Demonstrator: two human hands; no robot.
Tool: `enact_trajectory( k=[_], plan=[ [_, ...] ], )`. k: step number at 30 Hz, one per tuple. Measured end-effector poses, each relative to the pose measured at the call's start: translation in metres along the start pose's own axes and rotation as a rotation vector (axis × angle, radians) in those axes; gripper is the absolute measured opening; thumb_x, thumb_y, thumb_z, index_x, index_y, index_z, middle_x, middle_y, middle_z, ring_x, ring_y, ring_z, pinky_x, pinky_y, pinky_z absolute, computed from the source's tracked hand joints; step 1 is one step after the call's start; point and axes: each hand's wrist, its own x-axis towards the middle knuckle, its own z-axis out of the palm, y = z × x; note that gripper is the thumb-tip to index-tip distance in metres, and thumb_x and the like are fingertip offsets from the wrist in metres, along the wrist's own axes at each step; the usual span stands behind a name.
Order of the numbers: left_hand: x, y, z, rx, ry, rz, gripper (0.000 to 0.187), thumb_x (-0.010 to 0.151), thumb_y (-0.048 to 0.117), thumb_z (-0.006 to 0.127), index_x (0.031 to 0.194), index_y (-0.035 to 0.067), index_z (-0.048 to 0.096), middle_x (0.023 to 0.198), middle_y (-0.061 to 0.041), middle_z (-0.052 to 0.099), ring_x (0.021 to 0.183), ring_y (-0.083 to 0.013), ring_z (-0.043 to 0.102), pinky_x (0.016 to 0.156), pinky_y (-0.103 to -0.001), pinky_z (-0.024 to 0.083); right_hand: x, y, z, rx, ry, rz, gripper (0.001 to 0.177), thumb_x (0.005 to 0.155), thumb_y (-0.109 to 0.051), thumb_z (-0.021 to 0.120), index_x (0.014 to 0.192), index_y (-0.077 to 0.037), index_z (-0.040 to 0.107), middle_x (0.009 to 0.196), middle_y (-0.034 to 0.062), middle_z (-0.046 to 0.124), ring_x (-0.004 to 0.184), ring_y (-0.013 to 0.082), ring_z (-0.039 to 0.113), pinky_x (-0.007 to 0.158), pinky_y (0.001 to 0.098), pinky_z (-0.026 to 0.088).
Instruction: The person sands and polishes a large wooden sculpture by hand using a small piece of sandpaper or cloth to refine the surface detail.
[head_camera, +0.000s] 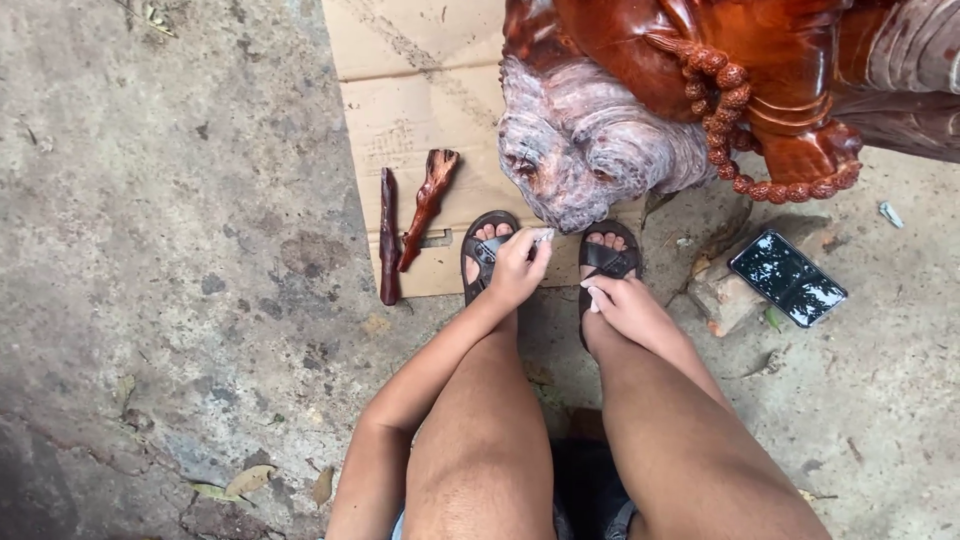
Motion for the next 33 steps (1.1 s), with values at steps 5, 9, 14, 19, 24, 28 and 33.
enact_trajectory(
  k=[5, 9, 14, 19, 24, 28, 33],
  plan=[
    [-0.006, -0.021, -0.004, 0.079, 0.071, 0.004, 0.004, 0.092, 0.004, 0.070, 0.096, 0.004, 0.071, 0.078, -0.014, 0.068, 0.074, -0.0352, 0.070, 0.066, -0.039, 0.056, -0.001, 0.001, -0.002, -0.005, -0.023, 0.011, 0.031, 0.098, -0.023, 0.055, 0.120, -0.016, 0.075, 0.096, 0.0174, 0.080, 0.098, 0.0413, 0.073, 0.088, 0.0538, 0.058],
    [-0.004, -0.028, -0.009, 0.132, 0.203, -0.027, 0.007, 0.089, 0.000, 0.069, 0.092, 0.007, 0.069, 0.076, -0.012, 0.068, 0.073, -0.0342, 0.069, 0.069, -0.038, 0.055, 0.000, -0.003, -0.004, 0.005, -0.020, 0.023, 0.030, 0.099, -0.024, 0.054, 0.120, -0.017, 0.075, 0.095, 0.0193, 0.079, 0.098, 0.0435, 0.073, 0.087, 0.0558, 0.058],
    [0.005, -0.002, 0.009, 0.008, 0.144, -0.041, 0.003, 0.090, 0.000, 0.068, 0.089, 0.002, 0.066, 0.072, -0.019, 0.066, 0.072, -0.0389, 0.067, 0.065, -0.038, 0.054, 0.004, 0.009, 0.006, -0.014, -0.019, 0.023, 0.029, 0.099, -0.024, 0.054, 0.119, -0.019, 0.075, 0.094, 0.0173, 0.079, 0.097, 0.0418, 0.074, 0.085, 0.0543, 0.059],
    [-0.002, 0.004, 0.005, 0.028, -0.160, 0.036, 0.003, 0.092, 0.006, 0.068, 0.094, 0.008, 0.069, 0.077, -0.012, 0.071, 0.073, -0.0333, 0.072, 0.065, -0.038, 0.058, 0.007, 0.002, 0.004, 0.036, 0.025, -0.029, 0.029, 0.098, -0.020, 0.056, 0.121, -0.018, 0.075, 0.093, 0.0199, 0.079, 0.091, 0.0423, 0.074, 0.078, 0.0531, 0.060],
    [-0.001, 0.014, -0.001, 0.214, -0.281, 0.398, 0.010, 0.094, 0.012, 0.068, 0.099, 0.004, 0.067, 0.080, -0.012, 0.068, 0.068, -0.0295, 0.070, 0.058, -0.038, 0.058, 0.021, 0.002, 0.013, 0.628, 0.093, -0.193, 0.064, 0.094, -0.007, 0.064, 0.156, -0.005, 0.045, 0.135, 0.0287, 0.059, 0.109, 0.0290, 0.067, 0.089, 0.0432, 0.060],
    [0.002, 0.026, -0.011, 0.263, -0.314, 0.529, 0.026, 0.097, 0.020, 0.061, 0.111, -0.002, 0.065, 0.089, -0.015, 0.063, 0.076, -0.0301, 0.070, 0.063, -0.037, 0.060, 0.022, -0.027, 0.001, 0.434, 0.148, -0.394, 0.061, 0.093, -0.015, 0.071, 0.150, -0.004, 0.053, 0.137, 0.0278, 0.061, 0.129, 0.0436, 0.057, 0.102, 0.0573, 0.048],
    [0.009, 0.037, -0.019, 0.197, -0.061, 0.395, 0.016, 0.095, 0.009, 0.067, 0.108, 0.001, 0.070, 0.083, -0.010, 0.065, 0.069, -0.0283, 0.069, 0.059, -0.034, 0.059, 0.032, -0.012, 0.026, 0.948, 0.160, -0.285, 0.074, 0.084, 0.003, 0.077, 0.144, -0.001, 0.035, 0.129, 0.0205, 0.064, 0.104, 0.0194, 0.069, 0.090, 0.0344, 0.061]
  ],
)
